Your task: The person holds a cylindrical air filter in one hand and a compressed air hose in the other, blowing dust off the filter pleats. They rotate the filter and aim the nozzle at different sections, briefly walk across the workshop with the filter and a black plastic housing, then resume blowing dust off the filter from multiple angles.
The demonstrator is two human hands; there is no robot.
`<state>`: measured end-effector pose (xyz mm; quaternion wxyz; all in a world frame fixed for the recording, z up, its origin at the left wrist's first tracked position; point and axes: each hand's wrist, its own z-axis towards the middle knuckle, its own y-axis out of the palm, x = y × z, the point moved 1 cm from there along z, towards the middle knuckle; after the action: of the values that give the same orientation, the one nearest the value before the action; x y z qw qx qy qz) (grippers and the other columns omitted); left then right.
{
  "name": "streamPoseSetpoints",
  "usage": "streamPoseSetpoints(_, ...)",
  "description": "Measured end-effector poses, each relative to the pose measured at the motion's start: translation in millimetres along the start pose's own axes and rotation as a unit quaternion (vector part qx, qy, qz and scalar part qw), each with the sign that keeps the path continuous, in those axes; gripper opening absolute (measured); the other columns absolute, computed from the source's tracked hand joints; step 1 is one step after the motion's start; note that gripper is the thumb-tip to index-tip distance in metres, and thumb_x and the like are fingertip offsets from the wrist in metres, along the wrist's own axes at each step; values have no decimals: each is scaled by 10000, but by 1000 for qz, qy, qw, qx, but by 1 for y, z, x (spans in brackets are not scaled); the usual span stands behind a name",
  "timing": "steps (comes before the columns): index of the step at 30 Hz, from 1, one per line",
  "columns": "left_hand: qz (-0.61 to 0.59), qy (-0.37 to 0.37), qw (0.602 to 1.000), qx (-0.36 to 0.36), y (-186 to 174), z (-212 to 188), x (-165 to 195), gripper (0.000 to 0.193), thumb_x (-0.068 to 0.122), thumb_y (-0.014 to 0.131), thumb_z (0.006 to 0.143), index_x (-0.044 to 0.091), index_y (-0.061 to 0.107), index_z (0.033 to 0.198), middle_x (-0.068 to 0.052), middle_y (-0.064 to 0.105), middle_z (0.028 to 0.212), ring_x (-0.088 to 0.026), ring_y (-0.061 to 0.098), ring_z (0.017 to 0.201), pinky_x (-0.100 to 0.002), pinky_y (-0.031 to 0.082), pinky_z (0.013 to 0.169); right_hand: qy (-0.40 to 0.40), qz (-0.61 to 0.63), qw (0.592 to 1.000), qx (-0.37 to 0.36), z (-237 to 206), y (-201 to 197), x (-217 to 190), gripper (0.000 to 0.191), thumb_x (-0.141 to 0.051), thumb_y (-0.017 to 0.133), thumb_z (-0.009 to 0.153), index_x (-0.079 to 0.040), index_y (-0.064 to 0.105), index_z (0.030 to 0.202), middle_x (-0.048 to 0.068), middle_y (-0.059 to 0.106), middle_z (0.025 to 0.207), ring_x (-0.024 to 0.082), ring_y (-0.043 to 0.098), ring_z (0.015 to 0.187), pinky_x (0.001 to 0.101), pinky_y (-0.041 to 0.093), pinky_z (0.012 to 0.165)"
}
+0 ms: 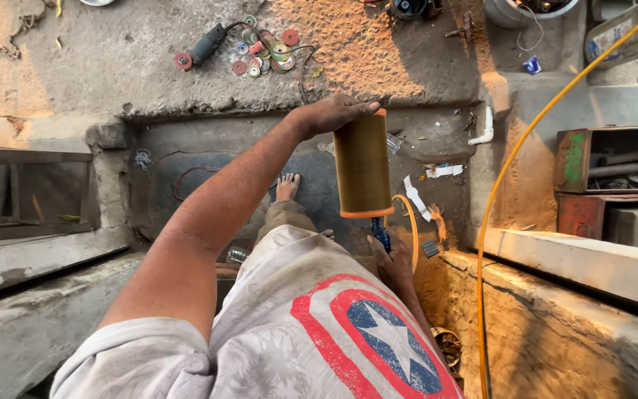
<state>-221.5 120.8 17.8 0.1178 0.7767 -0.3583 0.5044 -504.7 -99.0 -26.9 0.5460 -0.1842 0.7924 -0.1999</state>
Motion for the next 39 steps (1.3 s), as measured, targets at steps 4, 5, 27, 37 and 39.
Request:
streamPoseSetpoints(4, 12, 12, 1000, 3, 0, 5, 5, 802, 738, 580, 829, 89, 698, 1285, -132, 733, 1226, -258, 677, 1202, -427, 515, 1025, -12, 17, 1000, 13, -2, -6, 5, 383, -358, 687, 924, 12, 701, 1020, 134, 657, 736, 214, 594, 660, 374, 487, 619)
streamPoseSetpoints(5, 29, 7, 1000, 7, 0, 6, 5, 811, 741, 581, 832, 84, 686, 1295, -137, 724, 1229, -261, 671, 1205, -432, 518, 1023, -14, 18, 1000, 12, -2, -6, 9, 380, -356, 688, 931, 15, 704, 1010, 131, 654, 734, 208, 585, 662, 374, 486, 619)
streamPoseSetpoints(27, 69, 30, 995, -65, 29, 73, 11, 859, 703, 780, 707, 63, 666, 1269, -139, 710, 1183, -271, 661, 1172, -428, 512, 982, 61, 44, 996, 52, 20, -28, 12, 323, -306, 705, 924, 16, 703, 915, 28, 510, 620, 110, 432, 609, 327, 398, 545)
streamPoseSetpoints(37, 63, 71, 994, -59, -8, 130, 43, 766, 677, 778, 735, 76, 719, 1207, -132, 749, 1147, -254, 700, 1090, -423, 545, 941, 68, 34, 995, 72, 63, -40, 7, 371, -371, 718, 892, -7, 720, 967, 18, 570, 668, 105, 489, 656, 309, 440, 586)
streamPoseSetpoints(39, 85, 80, 992, -47, -18, 137, 51, 755, 669, 786, 726, 90, 716, 1204, -126, 731, 1149, -245, 689, 1078, -417, 542, 927, 84, 42, 993, 68, 73, -41, 3, 365, -374, 724, 884, -12, 710, 930, 21, 582, 648, 110, 502, 626, 312, 438, 568)
